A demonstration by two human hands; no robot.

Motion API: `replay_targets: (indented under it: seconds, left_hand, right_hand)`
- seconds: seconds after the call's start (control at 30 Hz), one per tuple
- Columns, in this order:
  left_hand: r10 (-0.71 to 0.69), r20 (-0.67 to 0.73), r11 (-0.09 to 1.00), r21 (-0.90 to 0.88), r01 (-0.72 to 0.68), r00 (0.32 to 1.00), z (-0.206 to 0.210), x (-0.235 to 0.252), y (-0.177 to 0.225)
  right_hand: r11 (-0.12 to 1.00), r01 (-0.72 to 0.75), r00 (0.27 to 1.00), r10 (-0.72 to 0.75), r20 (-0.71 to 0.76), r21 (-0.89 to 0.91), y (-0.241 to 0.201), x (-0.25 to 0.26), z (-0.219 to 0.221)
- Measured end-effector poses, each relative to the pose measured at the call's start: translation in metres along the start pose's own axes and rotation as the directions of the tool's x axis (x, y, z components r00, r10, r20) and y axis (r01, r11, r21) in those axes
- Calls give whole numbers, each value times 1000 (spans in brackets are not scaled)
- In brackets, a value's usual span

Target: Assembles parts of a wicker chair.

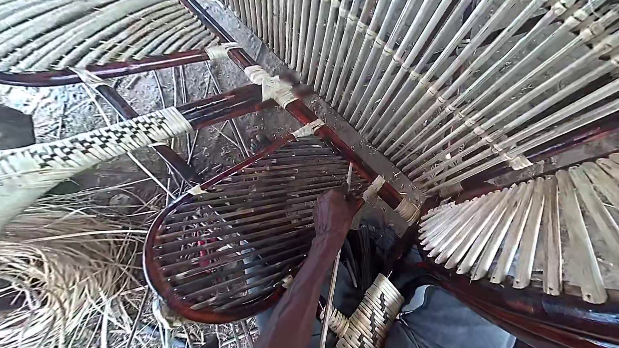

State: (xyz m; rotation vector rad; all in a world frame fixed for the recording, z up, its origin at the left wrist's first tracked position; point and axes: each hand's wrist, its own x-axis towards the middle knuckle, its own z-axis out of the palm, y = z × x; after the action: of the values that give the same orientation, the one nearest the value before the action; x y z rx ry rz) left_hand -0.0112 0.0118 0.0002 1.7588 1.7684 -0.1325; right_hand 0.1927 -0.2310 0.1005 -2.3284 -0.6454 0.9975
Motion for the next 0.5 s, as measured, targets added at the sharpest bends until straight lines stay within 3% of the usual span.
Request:
replay_targets:
  seconds: [0.07, 0.1, 0.17, 0.2, 0.27, 0.33, 0.43, 0.5]
  left_hand:
    - [-16, 14, 999, -42, 16, 1000, -3, 3, -1]
    - [-20, 22, 998, -66, 21, 1000, -5, 4, -2]
    - [-14, 11, 996, -88, 15, 1000, -6, 3, -2]
    - [-6, -2, 996, -88, 5, 1000, -5, 1, -2]
    - [-1, -12, 998, -57, 0, 1000, -4, 0, 0]
    - [-19, -5, 999, -29, 19, 1000, -3, 0, 1]
    - [-19, -7, 999, -26, 19, 1000, -2, 1, 0]
    - [-15, -7, 1000, -21, 15, 1000, -2, 1, 0]
  right_hand:
    - [991, 130, 991, -129, -41, 40, 3, -5, 0]
    - [996, 84, 993, -82, -87, 25, 3, -8, 1]
    - [972, -163, 983, 146, -110, -170, 0, -13, -4]
    - [903, -312, 949, 308, -63, -294, -4, -12, -9]
    - [795, -407, 893, 450, -13, -449, -4, -5, -10]
    - [813, -376, 909, 416, -9, -445, -3, -4, -6]
    - [943, -220, 974, 200, -105, -251, -2, -5, 2]
    - [968, -167, 986, 158, -61, -186, -5, -1, 2]
